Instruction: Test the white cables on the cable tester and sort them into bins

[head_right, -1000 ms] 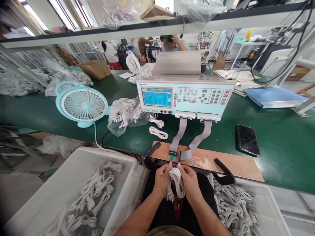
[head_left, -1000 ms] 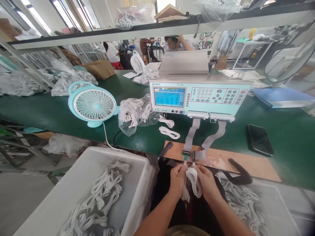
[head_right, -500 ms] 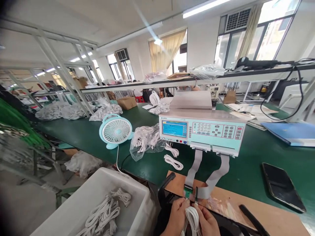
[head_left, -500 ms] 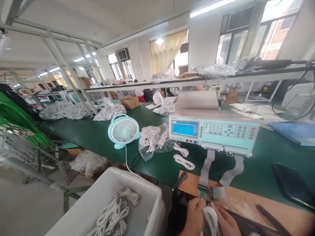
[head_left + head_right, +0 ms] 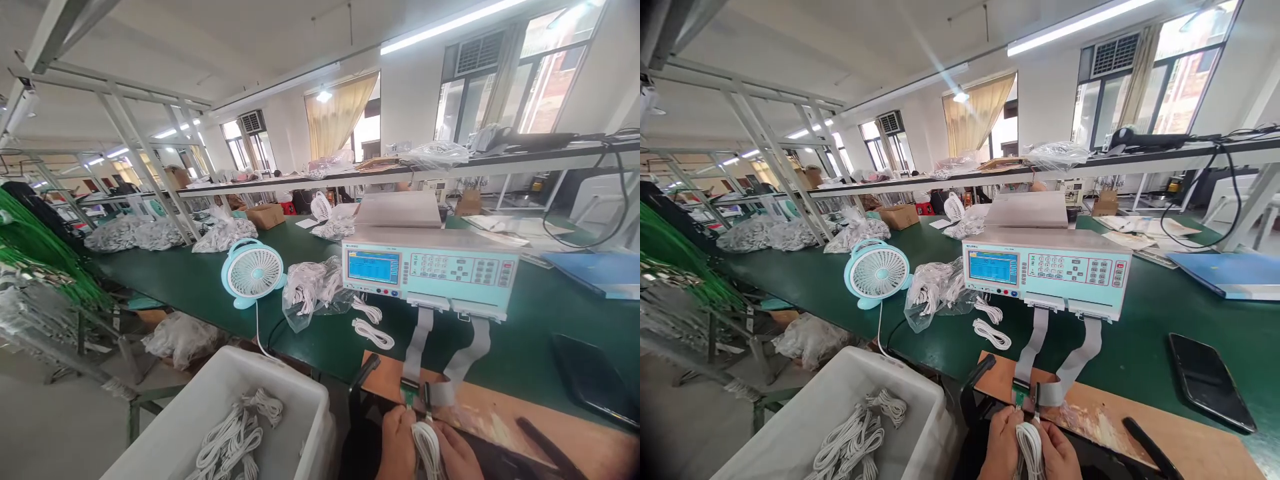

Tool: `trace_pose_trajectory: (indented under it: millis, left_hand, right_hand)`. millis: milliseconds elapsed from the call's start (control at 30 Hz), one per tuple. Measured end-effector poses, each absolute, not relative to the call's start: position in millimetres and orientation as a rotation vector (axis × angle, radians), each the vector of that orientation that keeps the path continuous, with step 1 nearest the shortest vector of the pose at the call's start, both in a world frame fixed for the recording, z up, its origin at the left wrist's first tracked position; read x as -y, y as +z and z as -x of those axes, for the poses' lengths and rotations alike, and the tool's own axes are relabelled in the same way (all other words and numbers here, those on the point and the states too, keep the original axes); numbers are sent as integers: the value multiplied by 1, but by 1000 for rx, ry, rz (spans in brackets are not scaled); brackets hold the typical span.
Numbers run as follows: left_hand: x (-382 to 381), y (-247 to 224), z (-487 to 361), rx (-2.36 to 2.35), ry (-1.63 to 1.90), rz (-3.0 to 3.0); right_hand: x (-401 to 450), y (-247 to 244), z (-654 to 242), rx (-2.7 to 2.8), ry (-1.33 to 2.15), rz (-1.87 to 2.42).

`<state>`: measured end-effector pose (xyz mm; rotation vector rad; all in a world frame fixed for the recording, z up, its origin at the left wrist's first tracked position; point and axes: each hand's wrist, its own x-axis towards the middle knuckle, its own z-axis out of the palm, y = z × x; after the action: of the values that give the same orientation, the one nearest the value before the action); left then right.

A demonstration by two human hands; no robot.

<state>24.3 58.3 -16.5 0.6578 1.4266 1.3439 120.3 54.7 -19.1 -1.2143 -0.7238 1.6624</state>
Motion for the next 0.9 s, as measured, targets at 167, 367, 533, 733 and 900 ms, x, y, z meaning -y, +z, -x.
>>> trace_pose_trajectory:
  millis: [167, 367, 533, 733, 900]
  left_hand:
    - [-29, -15, -28, -1174, 1272, -620]
    - [-3, -13, -5, -923, 1120, -309]
    - [4, -10, -22, -838, 1149, -389]
    - [7, 2, -40, -898, 1301, -646]
    - [9, -5, -27, -1009, 1261, -799]
  right_hand:
    - [-29, -8, -142, 883, 1588, 1299]
    - [-4, -16, -272, 1621, 1078, 1942]
    - [21, -6, -234, 1652, 1285, 1618]
    - [17, -3, -154, 1397, 1557, 1193]
    - [11, -6, -159, 1371, 1699, 1141]
